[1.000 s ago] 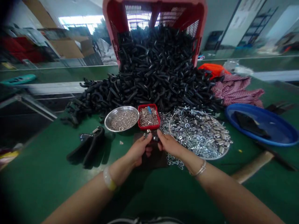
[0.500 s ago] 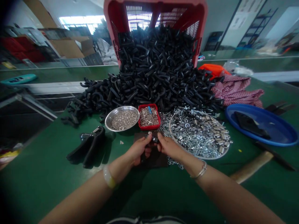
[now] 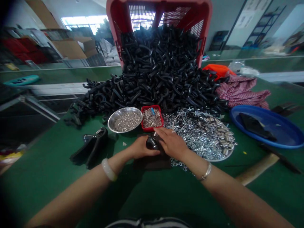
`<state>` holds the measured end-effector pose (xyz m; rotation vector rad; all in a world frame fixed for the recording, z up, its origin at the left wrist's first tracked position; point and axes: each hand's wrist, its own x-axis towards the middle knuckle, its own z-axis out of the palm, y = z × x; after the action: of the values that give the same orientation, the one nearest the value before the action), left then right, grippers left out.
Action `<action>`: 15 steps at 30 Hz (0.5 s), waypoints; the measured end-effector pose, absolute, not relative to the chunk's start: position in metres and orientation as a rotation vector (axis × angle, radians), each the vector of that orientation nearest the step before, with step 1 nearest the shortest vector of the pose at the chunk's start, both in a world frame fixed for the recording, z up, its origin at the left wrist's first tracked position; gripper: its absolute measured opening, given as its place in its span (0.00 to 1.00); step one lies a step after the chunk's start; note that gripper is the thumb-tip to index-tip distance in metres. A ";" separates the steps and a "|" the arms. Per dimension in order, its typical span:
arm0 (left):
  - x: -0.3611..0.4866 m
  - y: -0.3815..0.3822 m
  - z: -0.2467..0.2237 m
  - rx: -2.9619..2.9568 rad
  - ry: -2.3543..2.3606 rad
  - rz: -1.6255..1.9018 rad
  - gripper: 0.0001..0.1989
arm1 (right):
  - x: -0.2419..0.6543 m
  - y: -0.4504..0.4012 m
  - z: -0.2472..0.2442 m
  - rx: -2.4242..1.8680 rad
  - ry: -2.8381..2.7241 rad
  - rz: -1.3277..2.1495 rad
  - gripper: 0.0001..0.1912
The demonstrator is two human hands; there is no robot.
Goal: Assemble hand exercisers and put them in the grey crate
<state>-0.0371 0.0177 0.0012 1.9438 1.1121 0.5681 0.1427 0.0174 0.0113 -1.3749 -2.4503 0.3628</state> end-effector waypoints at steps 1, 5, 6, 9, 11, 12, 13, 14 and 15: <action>-0.040 0.022 0.004 2.046 1.078 0.481 0.24 | 0.144 0.022 0.010 -1.308 -2.539 0.278 0.18; -0.047 0.032 0.007 2.418 1.254 0.114 0.33 | 0.144 0.027 0.001 -1.352 -2.744 0.181 0.15; -0.047 0.032 0.006 2.503 1.341 0.069 0.36 | 0.143 0.025 -0.002 -1.399 -2.743 0.141 0.15; -0.049 0.029 0.000 2.674 1.472 0.018 0.45 | 0.135 0.016 -0.008 -1.538 -2.706 0.037 0.17; -0.051 0.029 -0.001 2.665 1.506 0.004 0.46 | 0.131 0.010 -0.009 -1.610 -2.679 0.016 0.17; -0.053 0.030 -0.001 2.652 1.491 0.006 0.46 | 0.130 0.008 -0.008 -1.630 -2.668 0.023 0.17; -0.055 0.033 0.001 2.642 1.449 0.025 0.44 | 0.131 0.007 -0.005 -1.638 -2.658 0.040 0.17; -0.057 0.038 0.004 2.630 1.392 0.067 0.42 | 0.135 0.006 -0.002 -1.636 -2.646 0.065 0.17; -0.058 0.044 0.007 2.607 1.347 0.126 0.37 | 0.142 0.006 0.003 -1.638 -2.626 0.085 0.17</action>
<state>-0.0580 0.0444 0.0072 2.6074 1.3469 0.1265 0.1418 0.0059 0.0028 -1.6383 -2.6259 0.0854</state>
